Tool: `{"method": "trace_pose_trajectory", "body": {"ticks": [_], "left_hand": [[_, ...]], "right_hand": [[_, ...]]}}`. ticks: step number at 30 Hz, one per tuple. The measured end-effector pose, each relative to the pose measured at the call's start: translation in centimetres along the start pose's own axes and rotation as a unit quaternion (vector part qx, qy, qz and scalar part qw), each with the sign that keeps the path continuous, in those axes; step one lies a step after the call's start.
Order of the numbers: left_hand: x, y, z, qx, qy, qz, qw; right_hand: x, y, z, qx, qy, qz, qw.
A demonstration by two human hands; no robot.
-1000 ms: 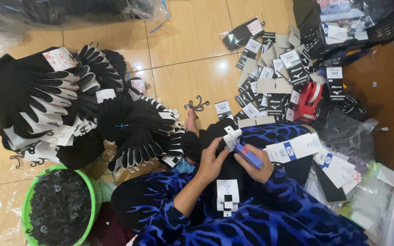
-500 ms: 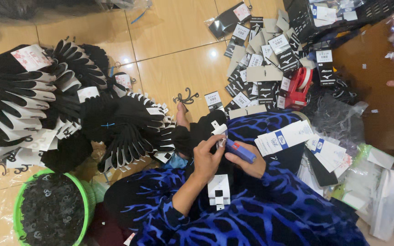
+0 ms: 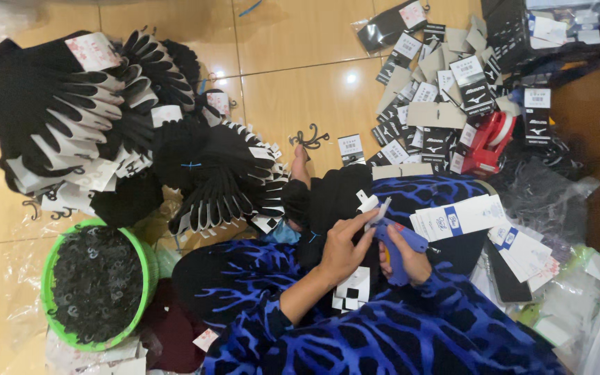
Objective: The person sits on the floor and uses a handheld stapler to attach white paper tags to pairs of black gloves. They pick up a glove pair, align the tag, and staple it in place, then place the tagged gloves into a growing pile.
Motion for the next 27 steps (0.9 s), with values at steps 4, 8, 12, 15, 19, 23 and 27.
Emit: {"method": "trace_pose_trajectory", "body": {"ticks": [4,8,12,15,19,23,27], "left_hand": [[1.6,0.5,-0.3,0.005,-0.040,-0.053,0.998],[1.2,0.4,-0.9,-0.023,-0.067,-0.088,0.994],[3.0,0.1,-0.7,-0.060,-0.105,-0.137,0.983],[4.8,0.5,0.2,-0.013,-0.118,-0.153,0.981],[3.5,-0.2,2.0,0.076,-0.111,-0.058,0.989],[0.8,-0.3,0.8,0.114,-0.199,0.009,0.973],[2.5,-0.8,1.5,0.140,-0.199,-0.021,0.970]], "right_hand": [[2.4,-1.0,-0.3,0.106,-0.077,-0.071,0.989],[4.7,-3.1,0.9,0.095,-0.168,-0.161,0.968],[5.8,-5.2,-0.5,-0.039,-0.103,-0.189,0.976],[8.7,-7.0,0.7,-0.047,-0.155,-0.232,0.959],[7.4,-5.6,0.1,-0.099,-0.068,-0.262,0.958],[8.4,-5.6,2.0,-0.113,-0.095,-0.433,0.890],[8.8,-5.0,4.4,-0.049,-0.139,-0.470,0.870]]}}
Point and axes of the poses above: each hand's wrist, its own y-axis towards the middle knuckle, its own z-axis out of the palm, x = y × z, the point moved 9 cm from there along y, towards the middle knuckle, and after that the axes turned 10 degrees about y, right-handed, at the moved point
